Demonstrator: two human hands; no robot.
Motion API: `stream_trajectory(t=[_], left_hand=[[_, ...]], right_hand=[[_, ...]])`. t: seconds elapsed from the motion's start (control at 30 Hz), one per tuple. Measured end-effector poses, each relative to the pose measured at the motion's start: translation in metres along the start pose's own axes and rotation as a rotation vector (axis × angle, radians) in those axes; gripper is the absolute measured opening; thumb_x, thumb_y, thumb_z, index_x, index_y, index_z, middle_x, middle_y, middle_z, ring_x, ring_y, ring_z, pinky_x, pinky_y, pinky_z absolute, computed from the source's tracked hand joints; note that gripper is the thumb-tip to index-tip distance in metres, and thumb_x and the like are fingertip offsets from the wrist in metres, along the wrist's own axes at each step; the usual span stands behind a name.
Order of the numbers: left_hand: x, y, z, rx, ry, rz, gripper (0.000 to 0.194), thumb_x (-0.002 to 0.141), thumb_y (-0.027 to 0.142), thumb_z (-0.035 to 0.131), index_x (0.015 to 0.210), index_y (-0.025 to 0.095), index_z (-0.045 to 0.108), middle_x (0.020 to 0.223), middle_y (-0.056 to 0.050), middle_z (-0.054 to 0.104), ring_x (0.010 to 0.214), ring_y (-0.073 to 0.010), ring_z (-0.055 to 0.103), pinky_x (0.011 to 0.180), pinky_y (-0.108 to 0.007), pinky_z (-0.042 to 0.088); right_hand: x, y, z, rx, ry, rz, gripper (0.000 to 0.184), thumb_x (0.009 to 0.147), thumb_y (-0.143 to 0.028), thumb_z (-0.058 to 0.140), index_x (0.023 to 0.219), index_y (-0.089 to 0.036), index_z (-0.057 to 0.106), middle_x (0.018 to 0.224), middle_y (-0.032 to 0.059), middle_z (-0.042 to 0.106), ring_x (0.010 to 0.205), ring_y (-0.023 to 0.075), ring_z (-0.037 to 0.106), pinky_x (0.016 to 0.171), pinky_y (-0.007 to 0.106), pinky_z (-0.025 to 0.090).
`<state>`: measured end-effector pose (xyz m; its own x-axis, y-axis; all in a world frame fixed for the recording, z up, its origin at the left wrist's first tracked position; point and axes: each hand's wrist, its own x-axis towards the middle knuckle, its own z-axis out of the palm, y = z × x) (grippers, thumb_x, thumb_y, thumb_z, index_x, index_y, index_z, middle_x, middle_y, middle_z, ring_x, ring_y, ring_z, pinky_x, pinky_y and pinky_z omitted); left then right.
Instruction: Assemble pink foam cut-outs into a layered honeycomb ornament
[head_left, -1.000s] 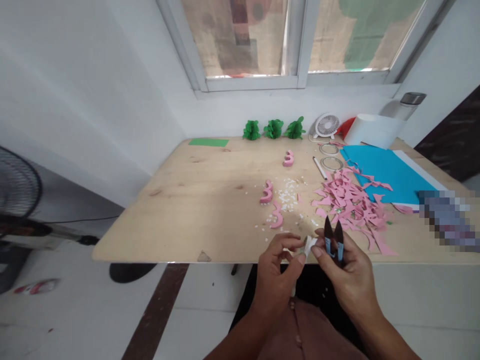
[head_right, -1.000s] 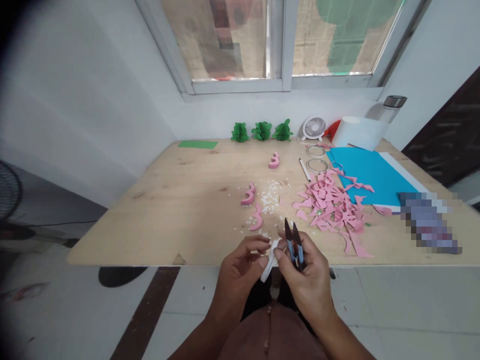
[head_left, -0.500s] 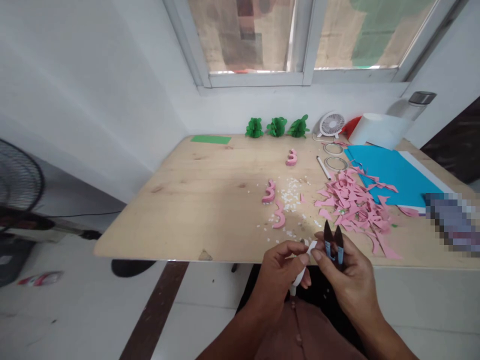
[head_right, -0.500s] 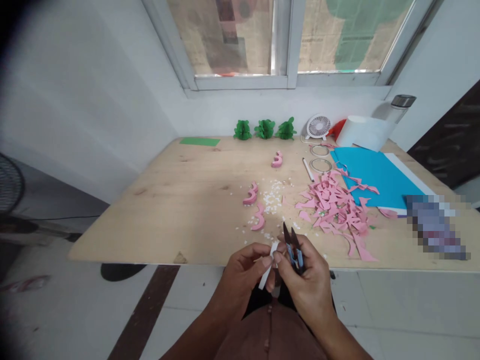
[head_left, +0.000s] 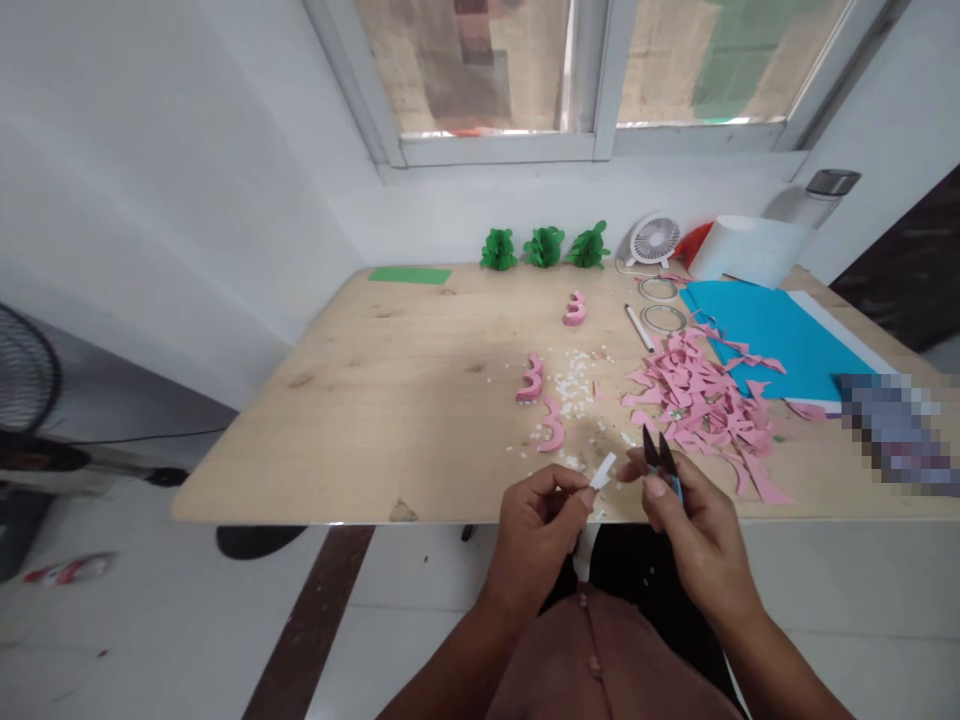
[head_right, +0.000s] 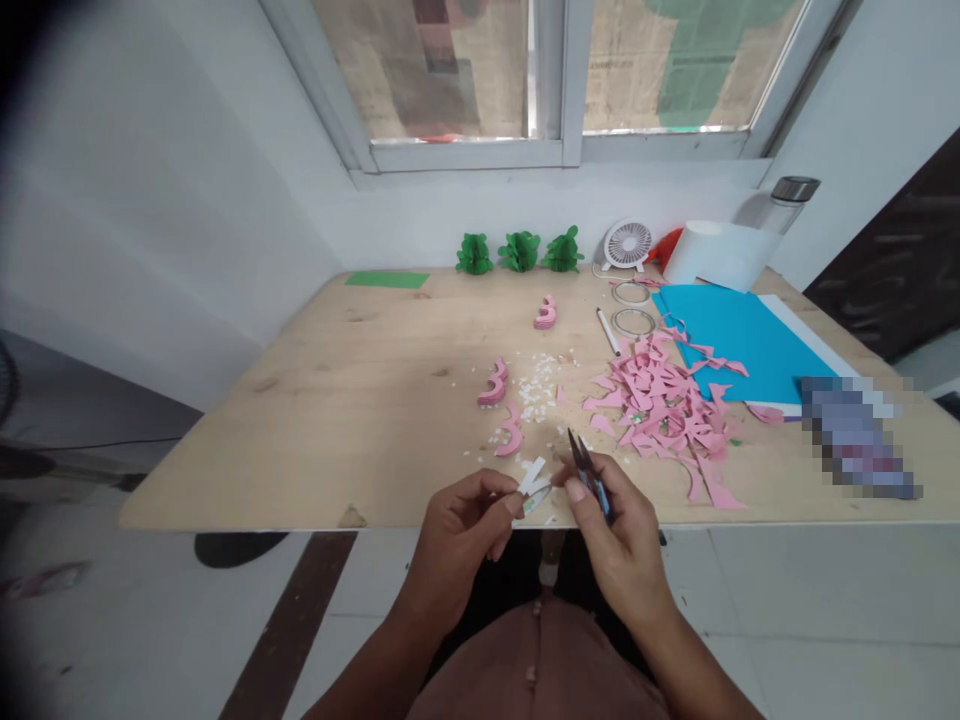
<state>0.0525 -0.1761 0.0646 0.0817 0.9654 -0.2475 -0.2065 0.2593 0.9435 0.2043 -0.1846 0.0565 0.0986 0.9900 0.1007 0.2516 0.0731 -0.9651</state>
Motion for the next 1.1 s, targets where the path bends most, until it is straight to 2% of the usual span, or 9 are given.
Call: stream_trajectory(t=[0.13, 0.23, 0.47, 0.73, 1.1], left_hand=[[0.002, -0.002, -0.002, 0.016, 0.019, 0.014, 0.013, 0.071, 0.027, 0.064, 0.067, 0.016, 0.059, 0.044, 0.008, 0.039, 0.040, -0.0049, 0.033, 0.042, -0.019, 0.023], [0.003, -0.002, -0.003, 0.047, -0.007, 0.047, 0.015, 0.070, 0.028, 0.065, 0.065, 0.016, 0.059, 0.044, 0.008, 0.039, 0.040, -0.0050, 0.032, 0.042, -0.019, 0.023], [0.001, 0.004, -0.003, 0.136, -0.044, 0.059, 0.013, 0.072, 0.025, 0.063, 0.064, 0.015, 0.063, 0.051, 0.005, 0.047, 0.045, -0.0057, 0.035, 0.046, -0.019, 0.028], [0.001, 0.004, -0.003, 0.187, -0.091, 0.044, 0.016, 0.072, 0.027, 0.062, 0.062, 0.015, 0.061, 0.052, 0.004, 0.044, 0.050, -0.0073, 0.035, 0.048, -0.020, 0.028], [0.000, 0.005, -0.003, 0.194, -0.101, 0.021, 0.017, 0.072, 0.030, 0.062, 0.062, 0.015, 0.061, 0.052, 0.004, 0.044, 0.049, -0.0078, 0.035, 0.047, -0.020, 0.027]], right_hand=[[-0.001, 0.012, -0.005, 0.152, -0.168, 0.097, 0.036, 0.094, -0.045, 0.040, 0.107, -0.017, 0.059, 0.069, 0.0002, 0.058, 0.048, 0.0106, 0.039, 0.046, 0.025, 0.031], [-0.004, 0.018, -0.005, 0.216, -0.252, 0.152, 0.041, 0.094, -0.049, 0.037, 0.102, -0.016, 0.060, 0.062, -0.0004, 0.054, 0.048, 0.0107, 0.037, 0.044, 0.024, 0.026], [-0.005, 0.017, -0.003, 0.263, -0.331, 0.212, 0.045, 0.091, -0.054, 0.041, 0.085, -0.015, 0.062, 0.056, -0.0018, 0.051, 0.045, 0.0096, 0.033, 0.045, 0.023, 0.022], [-0.004, 0.016, -0.004, 0.290, -0.348, 0.221, 0.043, 0.090, -0.052, 0.045, 0.076, -0.015, 0.061, 0.054, -0.0032, 0.045, 0.048, 0.0095, 0.031, 0.046, 0.024, 0.018], [-0.003, 0.013, -0.004, 0.163, -0.314, 0.169, 0.043, 0.090, -0.053, 0.045, 0.072, -0.016, 0.060, 0.050, -0.0049, 0.040, 0.048, 0.0103, 0.034, 0.048, 0.024, 0.024]])
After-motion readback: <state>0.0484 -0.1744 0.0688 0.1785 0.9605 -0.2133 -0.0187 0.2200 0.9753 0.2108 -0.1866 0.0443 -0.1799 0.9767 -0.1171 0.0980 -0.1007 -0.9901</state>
